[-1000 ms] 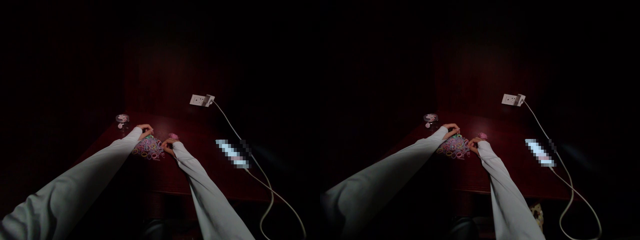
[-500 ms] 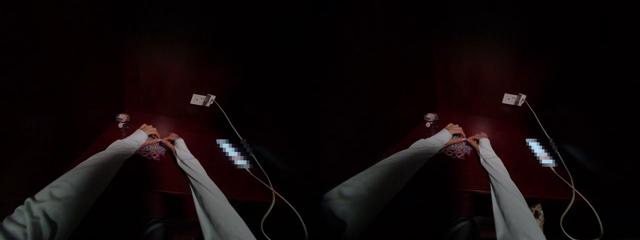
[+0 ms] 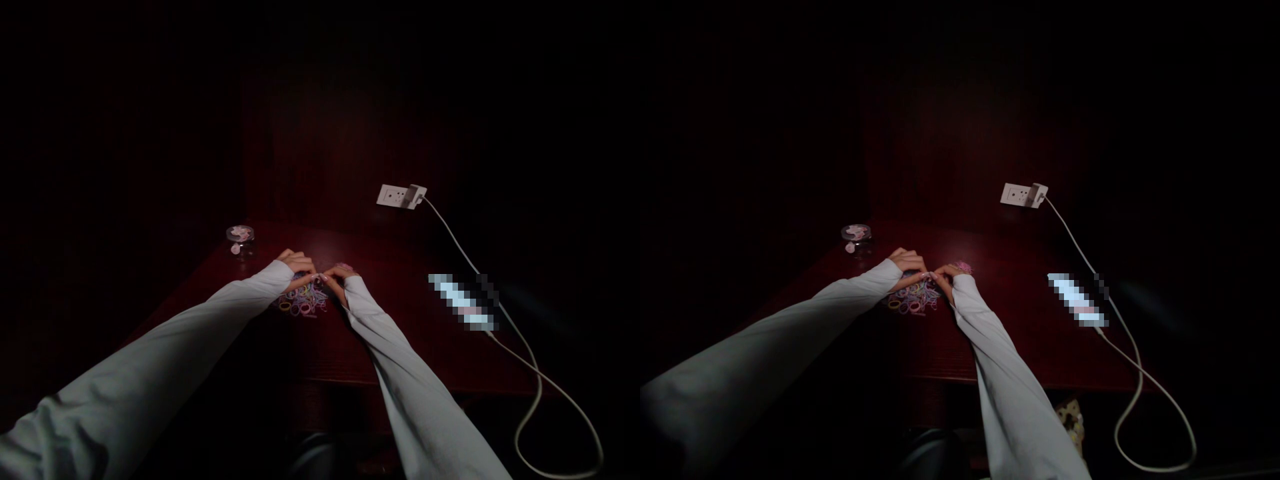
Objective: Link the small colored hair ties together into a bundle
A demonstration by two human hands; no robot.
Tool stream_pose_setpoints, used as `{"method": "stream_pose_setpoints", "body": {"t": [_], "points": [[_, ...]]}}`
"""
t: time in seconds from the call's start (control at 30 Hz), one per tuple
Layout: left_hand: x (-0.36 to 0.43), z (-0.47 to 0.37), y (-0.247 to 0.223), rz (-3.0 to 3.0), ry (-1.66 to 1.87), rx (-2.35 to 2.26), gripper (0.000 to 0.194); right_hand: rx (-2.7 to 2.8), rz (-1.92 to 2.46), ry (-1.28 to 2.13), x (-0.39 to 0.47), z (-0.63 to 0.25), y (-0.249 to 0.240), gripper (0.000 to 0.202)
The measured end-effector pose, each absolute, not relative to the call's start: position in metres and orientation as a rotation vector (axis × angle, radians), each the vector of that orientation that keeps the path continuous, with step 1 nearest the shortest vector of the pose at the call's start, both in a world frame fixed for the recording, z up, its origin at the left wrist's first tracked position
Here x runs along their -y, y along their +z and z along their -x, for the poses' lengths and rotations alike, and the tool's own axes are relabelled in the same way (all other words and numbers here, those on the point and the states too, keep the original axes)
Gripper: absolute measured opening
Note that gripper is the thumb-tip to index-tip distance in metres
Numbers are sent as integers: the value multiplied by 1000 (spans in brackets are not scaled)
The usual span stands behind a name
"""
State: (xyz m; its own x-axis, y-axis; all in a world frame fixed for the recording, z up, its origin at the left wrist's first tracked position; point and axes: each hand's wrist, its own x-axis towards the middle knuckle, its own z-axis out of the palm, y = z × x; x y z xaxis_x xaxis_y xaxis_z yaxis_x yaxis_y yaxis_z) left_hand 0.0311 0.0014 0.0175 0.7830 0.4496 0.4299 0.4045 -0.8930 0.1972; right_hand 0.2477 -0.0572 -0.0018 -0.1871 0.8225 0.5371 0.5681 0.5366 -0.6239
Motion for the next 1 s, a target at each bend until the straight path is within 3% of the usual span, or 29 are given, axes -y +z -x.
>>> {"method": "stream_pose_setpoints", "body": {"t": [0.27, 0.67, 1.0], "points": [[-2, -32, 15, -2933, 816, -721, 35, 1953, 1211, 239, 63, -246, 3, 30], [-6, -27, 18, -2964, 918, -793, 29, 1946, 1320, 44, 64, -253, 2, 32], [-10, -28, 11, -2939, 844, -800, 29, 1996, 1267, 107, 63, -246, -8, 30]]}}
